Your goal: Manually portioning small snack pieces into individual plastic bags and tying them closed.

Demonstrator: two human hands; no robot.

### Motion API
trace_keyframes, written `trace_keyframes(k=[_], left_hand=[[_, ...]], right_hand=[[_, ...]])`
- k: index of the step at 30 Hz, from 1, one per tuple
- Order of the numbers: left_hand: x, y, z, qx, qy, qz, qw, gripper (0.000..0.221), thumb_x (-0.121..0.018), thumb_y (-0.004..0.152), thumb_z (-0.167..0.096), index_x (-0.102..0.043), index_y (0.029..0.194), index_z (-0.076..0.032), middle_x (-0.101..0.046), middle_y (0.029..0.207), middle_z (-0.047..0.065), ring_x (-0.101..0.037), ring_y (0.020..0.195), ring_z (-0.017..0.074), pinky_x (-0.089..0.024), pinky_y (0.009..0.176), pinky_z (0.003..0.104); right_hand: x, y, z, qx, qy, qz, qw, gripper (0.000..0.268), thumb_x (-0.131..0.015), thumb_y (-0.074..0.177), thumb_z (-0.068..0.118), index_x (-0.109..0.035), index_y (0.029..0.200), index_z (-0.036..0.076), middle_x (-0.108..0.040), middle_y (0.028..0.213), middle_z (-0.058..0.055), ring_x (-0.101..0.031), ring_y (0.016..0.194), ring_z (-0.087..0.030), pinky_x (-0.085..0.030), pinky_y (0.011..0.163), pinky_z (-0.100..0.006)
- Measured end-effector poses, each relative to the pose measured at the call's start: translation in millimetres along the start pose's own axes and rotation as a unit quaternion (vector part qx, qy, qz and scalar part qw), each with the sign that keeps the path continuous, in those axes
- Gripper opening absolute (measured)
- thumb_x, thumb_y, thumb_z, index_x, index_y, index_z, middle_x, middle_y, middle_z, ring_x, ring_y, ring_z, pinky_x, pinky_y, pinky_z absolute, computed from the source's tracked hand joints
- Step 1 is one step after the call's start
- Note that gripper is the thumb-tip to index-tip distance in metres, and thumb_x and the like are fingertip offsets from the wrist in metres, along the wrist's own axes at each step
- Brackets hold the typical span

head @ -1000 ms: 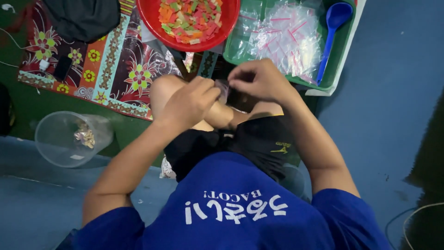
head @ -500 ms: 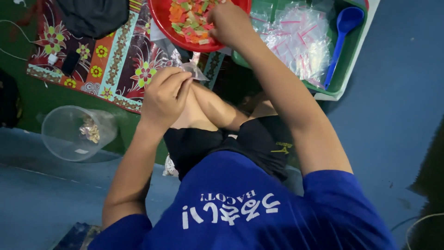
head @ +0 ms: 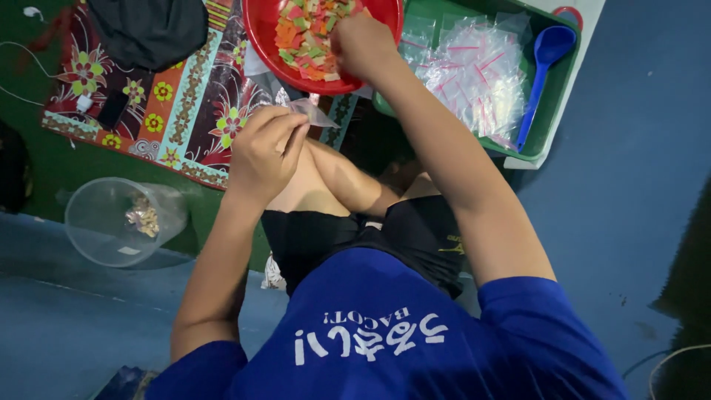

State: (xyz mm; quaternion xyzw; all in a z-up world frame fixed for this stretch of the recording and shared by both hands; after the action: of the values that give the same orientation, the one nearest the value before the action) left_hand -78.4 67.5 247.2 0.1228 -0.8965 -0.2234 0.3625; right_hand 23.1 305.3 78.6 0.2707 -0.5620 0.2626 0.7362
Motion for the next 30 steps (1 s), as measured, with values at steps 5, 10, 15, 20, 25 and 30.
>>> trace_keyframes(k=[5,10,15,20,25,30], left_hand=[[0,8,5,-0.005,0.002,-0.005,1.000,0.014,-0.076,0.087,0.009,-0.074,0.100,0.007,-0.069,0.102,0.015,-0.066,0.083,0.0296,-0.055,0.076,0.037],[-5,16,13,-0.012,0.022,-0.014,1.000,0.016,-0.077,0.086,0.007,-0.075,0.102,0.005,-0.069,0.103,0.015,-0.066,0.084,0.0292,-0.055,0.076,0.037],[-13,27,14,-0.036,0.028,-0.022,0.999,0.013,-0.077,0.088,0.008,-0.074,0.101,0.007,-0.067,0.100,0.015,-0.065,0.081,0.0289,-0.055,0.074,0.037],[-23,36,16,-0.063,0.036,-0.021,0.997,0.011,-0.076,0.089,0.008,-0.073,0.100,0.007,-0.068,0.100,0.015,-0.065,0.081,0.0298,-0.055,0.073,0.038],[-31,43,15,-0.087,0.056,-0.020,0.994,0.012,-0.076,0.089,0.008,-0.074,0.099,0.004,-0.067,0.098,0.014,-0.063,0.083,0.0297,-0.054,0.076,0.038],[-45,48,25,-0.095,0.095,-0.038,0.990,0.012,-0.073,0.090,0.005,-0.074,0.102,0.003,-0.066,0.103,0.011,-0.064,0.090,0.0288,-0.055,0.080,0.037]], right_hand=[[40,-14,5,0.022,0.161,-0.048,0.986,0.020,-0.084,0.073,0.004,-0.083,0.094,0.004,-0.079,0.078,-0.008,-0.073,0.061,-0.022,-0.060,0.062,-0.034],[62,-27,1,-0.026,0.278,-0.061,0.958,0.037,-0.088,0.072,0.002,-0.078,0.108,-0.002,-0.080,0.085,-0.010,-0.075,0.065,-0.016,-0.061,0.061,-0.028],[85,-43,-2,-0.045,0.405,-0.062,0.911,0.012,-0.077,0.082,-0.004,-0.076,0.093,-0.001,-0.075,0.079,-0.005,-0.069,0.066,-0.011,-0.059,0.064,-0.023],[93,-53,-10,-0.052,0.432,-0.089,0.896,0.016,-0.078,0.083,-0.001,-0.077,0.099,-0.003,-0.077,0.081,-0.007,-0.073,0.069,-0.011,-0.061,0.065,-0.022],[89,-58,-17,-0.086,0.512,-0.080,0.851,0.020,-0.077,0.086,0.000,-0.077,0.106,-0.005,-0.079,0.084,-0.011,-0.077,0.073,-0.013,-0.065,0.068,-0.021],[88,-62,-23,-0.086,0.576,-0.100,0.806,0.018,-0.080,0.084,-0.003,-0.078,0.102,-0.005,-0.078,0.084,-0.011,-0.074,0.073,-0.013,-0.062,0.069,-0.021]])
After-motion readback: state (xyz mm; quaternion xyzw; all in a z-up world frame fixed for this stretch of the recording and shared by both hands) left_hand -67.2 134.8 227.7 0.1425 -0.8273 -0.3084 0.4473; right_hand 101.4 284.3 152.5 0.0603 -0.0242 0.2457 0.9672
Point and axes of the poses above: each hand's wrist, its own y-axis towards the middle knuckle, its own x-axis out of the back of the hand, z = x × y, the point moved 6 cm from there along y, towards the middle knuckle
